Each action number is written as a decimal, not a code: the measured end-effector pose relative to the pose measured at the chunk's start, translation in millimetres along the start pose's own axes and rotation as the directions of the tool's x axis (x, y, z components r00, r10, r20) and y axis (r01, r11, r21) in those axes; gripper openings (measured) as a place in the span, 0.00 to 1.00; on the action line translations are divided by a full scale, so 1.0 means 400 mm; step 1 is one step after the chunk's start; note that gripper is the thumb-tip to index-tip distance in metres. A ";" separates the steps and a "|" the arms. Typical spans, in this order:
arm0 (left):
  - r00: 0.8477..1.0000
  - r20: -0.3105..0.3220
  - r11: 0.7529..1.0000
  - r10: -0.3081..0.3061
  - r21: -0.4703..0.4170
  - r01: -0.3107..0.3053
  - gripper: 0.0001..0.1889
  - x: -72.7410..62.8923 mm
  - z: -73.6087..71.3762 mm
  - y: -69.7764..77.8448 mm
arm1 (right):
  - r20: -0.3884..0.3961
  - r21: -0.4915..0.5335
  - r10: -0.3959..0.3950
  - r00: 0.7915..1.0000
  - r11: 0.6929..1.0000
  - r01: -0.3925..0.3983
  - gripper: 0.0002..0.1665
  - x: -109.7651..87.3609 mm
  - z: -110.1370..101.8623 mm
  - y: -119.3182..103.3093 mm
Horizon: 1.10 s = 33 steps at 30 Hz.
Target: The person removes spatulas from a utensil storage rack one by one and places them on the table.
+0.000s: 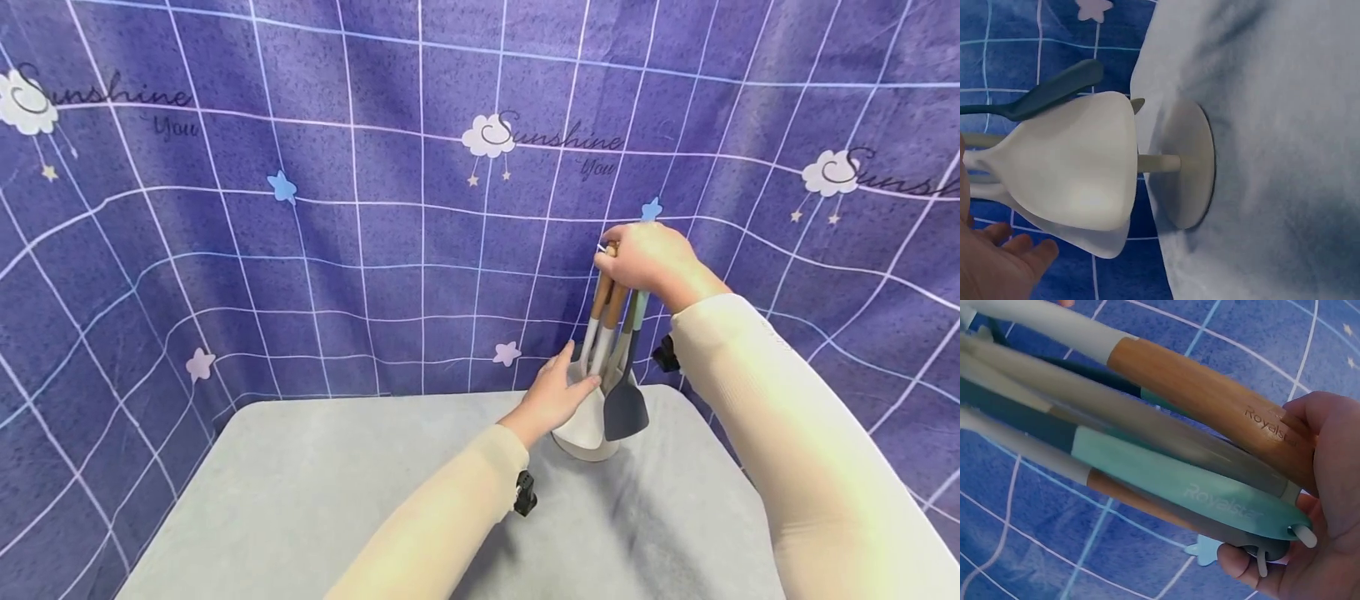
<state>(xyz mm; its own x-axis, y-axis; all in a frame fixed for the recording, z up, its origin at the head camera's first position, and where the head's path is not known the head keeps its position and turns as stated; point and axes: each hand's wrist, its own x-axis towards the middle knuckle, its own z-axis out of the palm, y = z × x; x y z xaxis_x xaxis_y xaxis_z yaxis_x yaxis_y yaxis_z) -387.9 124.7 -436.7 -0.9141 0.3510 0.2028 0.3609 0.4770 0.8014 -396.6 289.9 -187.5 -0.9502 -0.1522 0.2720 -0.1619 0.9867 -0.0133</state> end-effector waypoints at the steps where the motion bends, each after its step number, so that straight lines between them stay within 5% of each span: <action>1: 1.000 0.000 1.000 -0.002 0.016 0.002 0.49 -0.001 -0.002 0.002 | -0.005 -0.009 -0.004 1.000 1.000 0.004 0.38 0.001 -0.001 -0.006; 15: 0.994 -0.097 0.998 0.050 -0.038 -0.054 0.61 -0.004 -0.029 0.020 | -0.025 -0.030 -0.045 0.999 0.999 0.044 0.36 -0.015 -0.020 -0.115; 23: 0.982 -0.155 0.991 0.106 0.099 -0.091 0.56 -0.014 -0.090 -0.004 | -0.070 -0.041 -0.096 0.993 0.995 0.094 0.35 -0.021 -0.026 -0.194; 33: 0.977 -0.193 0.985 0.093 0.159 -0.062 0.49 -0.049 -0.177 -0.036 | -0.088 -0.036 -0.152 0.985 0.988 0.149 0.35 -0.012 -0.019 -0.269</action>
<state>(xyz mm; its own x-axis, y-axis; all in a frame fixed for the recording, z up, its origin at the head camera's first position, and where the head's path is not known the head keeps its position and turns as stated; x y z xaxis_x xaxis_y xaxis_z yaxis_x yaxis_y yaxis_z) -388.4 54.1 -412.4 -0.8950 0.2319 0.3809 0.4419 0.5760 0.6877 -372.5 184.9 -180.2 -0.8876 -0.2946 0.3542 -0.2919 0.9544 0.0623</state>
